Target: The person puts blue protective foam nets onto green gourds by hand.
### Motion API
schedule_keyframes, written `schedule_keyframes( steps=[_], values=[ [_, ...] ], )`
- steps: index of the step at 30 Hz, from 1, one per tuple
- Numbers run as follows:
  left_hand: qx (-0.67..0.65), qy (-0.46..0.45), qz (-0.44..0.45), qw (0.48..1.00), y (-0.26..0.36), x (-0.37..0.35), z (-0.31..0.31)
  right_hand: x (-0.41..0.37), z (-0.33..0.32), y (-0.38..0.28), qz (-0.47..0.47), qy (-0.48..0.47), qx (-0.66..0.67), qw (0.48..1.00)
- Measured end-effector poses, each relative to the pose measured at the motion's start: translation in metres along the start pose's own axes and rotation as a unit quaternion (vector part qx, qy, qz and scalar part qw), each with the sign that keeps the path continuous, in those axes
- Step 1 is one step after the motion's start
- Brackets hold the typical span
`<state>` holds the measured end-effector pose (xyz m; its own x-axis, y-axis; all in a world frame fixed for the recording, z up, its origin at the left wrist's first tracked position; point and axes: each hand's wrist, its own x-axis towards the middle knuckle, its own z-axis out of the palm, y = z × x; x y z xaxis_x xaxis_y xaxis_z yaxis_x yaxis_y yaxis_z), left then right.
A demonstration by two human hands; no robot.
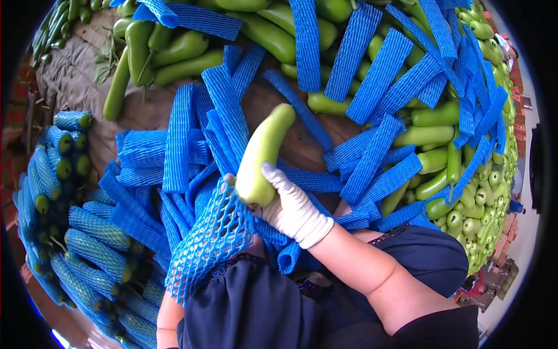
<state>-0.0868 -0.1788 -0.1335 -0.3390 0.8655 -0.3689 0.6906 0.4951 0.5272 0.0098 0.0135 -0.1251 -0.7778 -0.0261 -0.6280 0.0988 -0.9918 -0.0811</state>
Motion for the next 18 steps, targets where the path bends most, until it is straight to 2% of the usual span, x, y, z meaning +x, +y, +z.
schedule_keyframes(
  steps=[2, 4, 6, 7, 8, 9, 10, 11, 12, 16, 18],
  values=[
    [0.005, 0.004, 0.009, 1.000, -0.009, -0.008, -0.003, 0.008, -0.008, 0.019, -0.027, 0.035, -0.047, 0.998],
    [0.009, 0.006, 0.020, 1.000, 0.009, -0.034, -0.001, 0.008, -0.011, 0.031, -0.033, 0.031, -0.075, 0.996],
    [0.012, 0.010, 0.030, 0.999, -0.005, -0.015, 0.001, 0.005, -0.016, 0.034, 0.033, 0.020, -0.069, 0.997],
    [0.013, 0.013, 0.035, 0.999, -0.003, -0.039, 0.001, -0.010, 0.000, 0.027, 0.072, 0.087, -0.152, 0.982],
    [0.015, 0.016, 0.039, 0.999, -0.006, -0.038, 0.005, -0.010, -0.010, 0.027, 0.136, 0.082, -0.188, 0.969],
    [0.016, 0.020, 0.043, 0.999, -0.007, -0.026, 0.001, -0.014, -0.001, 0.027, 0.032, 0.043, -0.301, 0.952],
    [0.018, 0.025, 0.047, 0.998, -0.002, -0.022, 0.001, -0.021, 0.012, 0.026, -0.072, 0.004, -0.407, 0.911],
    [0.020, 0.029, 0.051, 0.998, 0.001, -0.013, 0.000, -0.023, 0.019, 0.020, -0.075, 0.010, -0.365, 0.928],
    [0.023, 0.034, 0.056, 0.998, -0.002, -0.012, -0.002, -0.018, 0.026, 0.015, -0.128, 0.029, -0.306, 0.943],
    [0.030, 0.050, 0.061, 0.996, -0.006, -0.004, -0.008, 0.025, 0.017, -0.029, -0.284, 0.052, -0.358, 0.888],
    [0.033, 0.059, 0.061, 0.996, -0.004, 0.006, -0.010, 0.043, 0.007, -0.057, -0.294, 0.094, -0.393, 0.866]
  ],
)
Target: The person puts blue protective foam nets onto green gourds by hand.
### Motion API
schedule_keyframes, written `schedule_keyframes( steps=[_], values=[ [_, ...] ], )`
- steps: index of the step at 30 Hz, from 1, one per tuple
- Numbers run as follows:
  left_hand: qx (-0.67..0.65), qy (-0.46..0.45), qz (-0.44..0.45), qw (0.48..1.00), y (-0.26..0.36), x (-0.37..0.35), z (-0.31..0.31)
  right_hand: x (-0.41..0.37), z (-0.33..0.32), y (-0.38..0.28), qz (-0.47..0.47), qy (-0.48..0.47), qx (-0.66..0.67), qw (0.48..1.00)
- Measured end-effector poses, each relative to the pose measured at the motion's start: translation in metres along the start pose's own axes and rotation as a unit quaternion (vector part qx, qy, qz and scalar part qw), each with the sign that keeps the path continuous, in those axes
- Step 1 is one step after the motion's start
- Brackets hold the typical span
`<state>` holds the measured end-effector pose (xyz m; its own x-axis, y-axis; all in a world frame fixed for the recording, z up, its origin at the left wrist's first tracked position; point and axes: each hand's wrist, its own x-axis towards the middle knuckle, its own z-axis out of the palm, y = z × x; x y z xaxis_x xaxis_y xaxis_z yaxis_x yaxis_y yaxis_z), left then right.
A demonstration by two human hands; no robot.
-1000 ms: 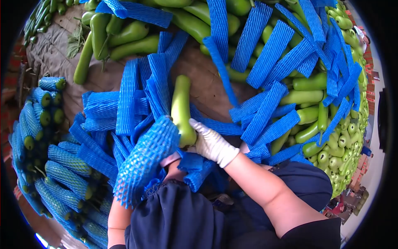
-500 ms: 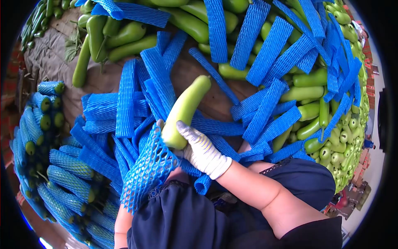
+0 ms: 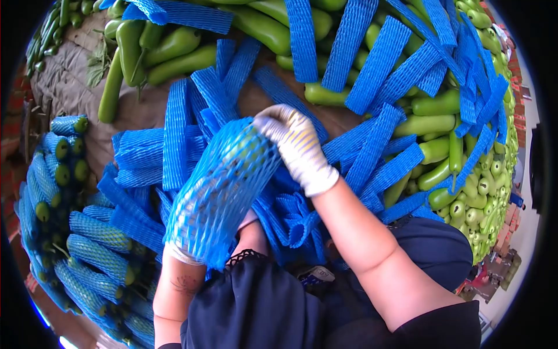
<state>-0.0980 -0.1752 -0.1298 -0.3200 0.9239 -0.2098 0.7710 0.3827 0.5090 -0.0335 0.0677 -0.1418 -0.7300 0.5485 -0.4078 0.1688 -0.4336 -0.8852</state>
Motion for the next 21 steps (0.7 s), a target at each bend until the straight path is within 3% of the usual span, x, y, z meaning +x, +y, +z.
schedule_keyframes(
  steps=[1, 2, 3, 4, 7, 8, 10, 12, 14, 15, 16, 17, 18, 20, 21],
  values=[
    [0.000, 0.001, -0.001, 1.000, 0.002, 0.008, -0.004, 0.016, -0.011, 0.007, 0.006, 0.019, -0.004, 1.000],
    [-0.330, 0.011, -0.044, 0.943, 0.007, 0.025, -0.010, 0.033, -0.023, 0.019, 0.012, 0.038, -0.009, 0.999],
    [-0.624, 0.020, -0.081, 0.777, 0.015, 0.042, -0.017, 0.051, -0.036, 0.034, 0.012, 0.059, -0.061, 0.996],
    [-0.845, 0.027, -0.107, 0.523, 0.022, 0.052, -0.023, 0.066, -0.048, 0.050, 0.012, 0.082, -0.113, 0.990],
    [-0.851, 0.088, -0.148, 0.497, 0.039, 0.061, -0.037, 0.080, -0.065, 0.075, 0.024, 0.115, -0.203, 0.972],
    [-0.851, 0.089, -0.149, 0.496, 0.042, 0.061, -0.039, 0.080, -0.068, 0.082, 0.034, 0.136, -0.226, 0.964],
    [-0.843, 0.083, -0.239, 0.475, 0.046, 0.059, -0.039, 0.070, -0.065, 0.082, 0.037, 0.140, -0.257, 0.955],
    [-0.802, 0.060, -0.263, 0.533, 0.045, 0.050, -0.025, 0.046, -0.061, 0.080, -0.048, 0.189, -0.300, 0.934],
    [-0.728, 0.014, -0.228, 0.646, 0.060, 0.043, -0.025, 0.004, -0.053, 0.053, -0.020, 0.177, -0.239, 0.955],
    [-0.728, -0.015, -0.199, 0.656, 0.065, 0.037, -0.019, -0.015, -0.052, 0.048, 0.027, 0.148, -0.095, 0.984],
    [-0.624, -0.077, -0.120, 0.768, 0.060, 0.032, -0.015, -0.032, -0.050, 0.041, 0.073, 0.117, 0.051, 0.989],
    [-0.554, -0.105, -0.053, 0.824, 0.066, 0.037, -0.026, -0.049, -0.043, 0.014, 0.130, 0.009, 0.187, 0.974],
    [-0.477, -0.130, 0.019, 0.869, 0.072, 0.043, -0.036, -0.051, -0.044, 0.023, 0.218, -0.001, 0.282, 0.934],
    [-0.458, -0.195, 0.103, 0.861, 0.073, 0.050, -0.039, -0.068, -0.052, 0.022, 0.347, 0.014, 0.356, 0.867],
    [-0.499, -0.250, 0.065, 0.827, 0.073, 0.058, -0.051, -0.070, -0.071, 0.038, 0.350, -0.024, 0.398, 0.847]
  ],
)
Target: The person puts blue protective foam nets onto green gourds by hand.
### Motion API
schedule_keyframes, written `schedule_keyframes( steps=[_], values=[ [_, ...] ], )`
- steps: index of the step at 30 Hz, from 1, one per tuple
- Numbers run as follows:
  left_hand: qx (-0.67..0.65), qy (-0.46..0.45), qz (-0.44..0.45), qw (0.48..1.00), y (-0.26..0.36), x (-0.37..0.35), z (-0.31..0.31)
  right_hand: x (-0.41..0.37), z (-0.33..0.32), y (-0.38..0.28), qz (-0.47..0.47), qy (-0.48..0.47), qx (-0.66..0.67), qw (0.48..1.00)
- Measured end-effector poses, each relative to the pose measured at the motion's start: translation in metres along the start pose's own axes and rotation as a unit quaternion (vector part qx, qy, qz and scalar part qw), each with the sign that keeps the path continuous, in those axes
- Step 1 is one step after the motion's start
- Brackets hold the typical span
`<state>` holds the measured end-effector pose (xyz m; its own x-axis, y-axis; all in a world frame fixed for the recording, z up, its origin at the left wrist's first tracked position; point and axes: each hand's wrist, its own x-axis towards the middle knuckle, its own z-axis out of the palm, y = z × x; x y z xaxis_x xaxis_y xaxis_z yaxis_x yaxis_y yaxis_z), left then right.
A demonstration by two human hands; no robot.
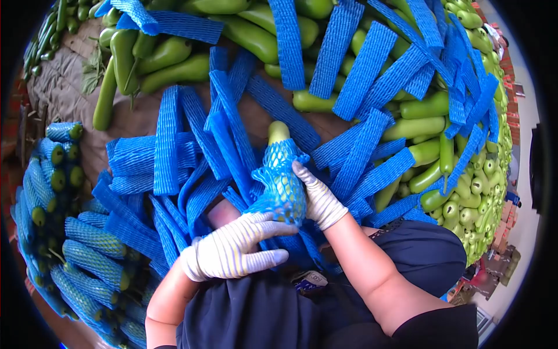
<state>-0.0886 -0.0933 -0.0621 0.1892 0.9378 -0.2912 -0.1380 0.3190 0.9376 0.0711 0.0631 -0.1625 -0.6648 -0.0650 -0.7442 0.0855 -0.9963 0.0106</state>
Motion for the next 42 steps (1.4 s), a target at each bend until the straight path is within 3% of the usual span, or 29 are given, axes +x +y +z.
schedule_keyframes(
  steps=[1, 3, 5, 7, 9, 11, 12, 14, 15, 18, 20, 21, 23, 25, 27, 29, 32, 35, 36, 38, 39, 41, 42],
  values=[
    [-0.064, -0.030, -0.047, 0.996, 0.006, 0.001, -0.008, -0.009, 0.000, -0.006, 0.007, -0.032, -0.039, 0.999],
    [-0.279, 0.082, 0.024, 0.956, -0.021, -0.001, -0.016, -0.018, -0.011, -0.013, 0.008, -0.022, -0.080, 0.997],
    [-0.238, 0.259, -0.003, 0.936, -0.017, 0.018, -0.018, -0.033, 0.004, -0.012, -0.036, -0.044, -0.166, 0.984],
    [-0.180, 0.386, 0.026, 0.904, -0.032, 0.040, -0.018, -0.040, 0.022, -0.015, -0.076, -0.080, -0.285, 0.952],
    [-0.256, 0.350, -0.003, 0.901, -0.039, 0.044, -0.023, -0.039, 0.033, -0.015, -0.101, -0.076, -0.376, 0.918],
    [-0.327, 0.321, 0.111, 0.882, -0.057, 0.051, -0.025, -0.036, 0.043, -0.013, -0.096, -0.101, -0.403, 0.905],
    [-0.286, 0.323, 0.154, 0.889, -0.054, 0.051, -0.031, -0.038, 0.045, -0.011, -0.065, -0.113, -0.347, 0.929],
    [-0.432, 0.340, 0.135, 0.824, -0.053, 0.048, -0.036, -0.036, 0.027, -0.004, 0.009, -0.142, -0.235, 0.962],
    [-0.498, 0.335, 0.127, 0.790, -0.059, 0.047, -0.040, -0.035, 0.021, 0.000, 0.003, -0.101, -0.195, 0.976],
    [-0.477, 0.380, 0.088, 0.787, -0.074, 0.045, -0.043, -0.030, 0.015, 0.000, 0.012, -0.043, -0.170, 0.984],
    [-0.471, 0.408, 0.056, 0.780, -0.087, 0.046, -0.040, -0.033, 0.006, -0.006, 0.076, -0.124, -0.197, 0.970],
    [-0.473, 0.408, 0.054, 0.779, -0.087, 0.044, -0.037, -0.034, 0.007, -0.005, 0.077, -0.122, -0.196, 0.970],
    [-0.398, 0.399, 0.026, 0.826, -0.079, 0.041, -0.031, -0.042, 0.017, -0.007, 0.030, -0.115, -0.261, 0.958],
    [-0.195, 0.501, 0.023, 0.843, -0.067, 0.039, -0.018, -0.043, 0.036, -0.010, 0.024, -0.100, -0.285, 0.953],
    [0.118, 0.486, 0.078, 0.863, -0.061, 0.031, -0.015, -0.041, 0.053, -0.008, -0.075, -0.063, -0.417, 0.903],
    [0.274, 0.422, 0.097, 0.859, -0.049, 0.028, -0.013, -0.041, 0.053, -0.010, -0.029, -0.068, -0.417, 0.906],
    [0.316, 0.400, 0.097, 0.855, -0.033, 0.024, -0.019, -0.039, 0.051, -0.002, -0.091, -0.064, -0.508, 0.854],
    [0.222, 0.371, 0.035, 0.901, -0.027, 0.024, -0.021, -0.039, 0.047, -0.001, -0.078, -0.073, -0.566, 0.818],
    [0.212, 0.366, 0.056, 0.904, -0.027, 0.021, -0.023, -0.041, 0.053, -0.001, -0.040, -0.074, -0.509, 0.857],
    [0.195, 0.374, 0.105, 0.901, -0.024, 0.015, -0.030, -0.044, 0.052, -0.004, -0.005, -0.093, -0.459, 0.884],
    [0.248, 0.399, 0.145, 0.871, -0.019, 0.012, -0.039, -0.045, 0.051, -0.007, 0.028, -0.112, -0.405, 0.907],
    [0.097, 0.513, 0.113, 0.846, -0.020, 0.005, -0.045, -0.041, 0.035, -0.011, 0.045, -0.140, -0.383, 0.912],
    [0.094, 0.545, 0.145, 0.820, -0.025, 0.004, -0.054, -0.041, 0.028, -0.015, 0.071, -0.158, -0.358, 0.918]
  ],
)
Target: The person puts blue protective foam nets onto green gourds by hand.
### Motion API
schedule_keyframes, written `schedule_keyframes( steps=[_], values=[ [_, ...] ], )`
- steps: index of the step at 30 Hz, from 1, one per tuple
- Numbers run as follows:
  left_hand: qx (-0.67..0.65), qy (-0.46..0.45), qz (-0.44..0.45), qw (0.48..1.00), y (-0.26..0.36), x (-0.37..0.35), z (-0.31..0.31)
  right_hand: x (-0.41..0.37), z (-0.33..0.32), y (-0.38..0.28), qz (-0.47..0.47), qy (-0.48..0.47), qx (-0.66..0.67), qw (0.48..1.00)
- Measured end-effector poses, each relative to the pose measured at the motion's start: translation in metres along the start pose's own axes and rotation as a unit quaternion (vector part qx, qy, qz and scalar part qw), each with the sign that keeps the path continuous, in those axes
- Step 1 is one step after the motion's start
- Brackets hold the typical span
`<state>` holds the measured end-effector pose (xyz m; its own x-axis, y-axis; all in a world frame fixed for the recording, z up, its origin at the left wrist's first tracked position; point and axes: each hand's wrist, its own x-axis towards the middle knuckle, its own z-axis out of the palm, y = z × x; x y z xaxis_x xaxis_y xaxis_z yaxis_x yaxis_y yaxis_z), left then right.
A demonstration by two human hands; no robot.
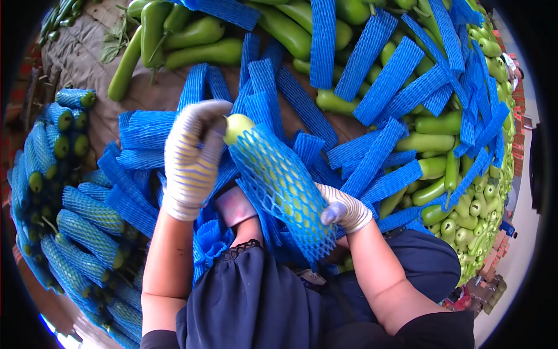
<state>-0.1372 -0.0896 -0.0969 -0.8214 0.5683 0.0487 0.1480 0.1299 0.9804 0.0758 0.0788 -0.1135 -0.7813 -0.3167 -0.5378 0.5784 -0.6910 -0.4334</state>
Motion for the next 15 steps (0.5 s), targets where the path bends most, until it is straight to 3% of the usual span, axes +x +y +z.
schedule_keyframes(
  steps=[1, 3, 5, 7, 9, 10, 11, 13, 15],
  values=[
    [-0.013, 0.044, 0.024, 0.999, -0.008, 0.007, -0.005, -0.001, -0.003, 0.001, 0.014, -0.026, 0.028, 0.999],
    [-0.049, 0.089, -0.064, 0.993, -0.012, 0.013, -0.019, 0.002, 0.005, -0.003, 0.012, -0.037, 0.032, 0.999],
    [-0.128, 0.131, -0.138, 0.973, -0.025, 0.006, -0.023, 0.012, 0.022, -0.009, -0.064, 0.021, -0.040, 0.997],
    [-0.294, 0.133, -0.295, 0.900, -0.027, -0.004, -0.004, 0.023, 0.036, -0.007, -0.123, 0.082, -0.130, 0.980],
    [-0.214, -0.068, -0.194, 0.955, -0.067, -0.034, 0.019, 0.031, 0.029, 0.004, -0.217, 0.140, -0.301, 0.918],
    [-0.445, -0.013, -0.410, 0.796, -0.022, -0.043, 0.019, 0.030, 0.030, -0.007, -0.208, 0.135, -0.359, 0.900],
    [-0.476, -0.043, -0.436, 0.763, -0.019, -0.045, 0.016, 0.028, 0.033, -0.023, -0.198, 0.130, -0.414, 0.879],
    [-0.506, -0.070, -0.429, 0.745, -0.025, -0.047, 0.009, 0.038, 0.041, -0.032, -0.319, 0.240, -0.413, 0.818],
    [-0.517, -0.100, -0.422, 0.738, -0.035, -0.049, 0.008, 0.060, 0.033, -0.048, -0.427, 0.313, -0.512, 0.676]
  ],
)
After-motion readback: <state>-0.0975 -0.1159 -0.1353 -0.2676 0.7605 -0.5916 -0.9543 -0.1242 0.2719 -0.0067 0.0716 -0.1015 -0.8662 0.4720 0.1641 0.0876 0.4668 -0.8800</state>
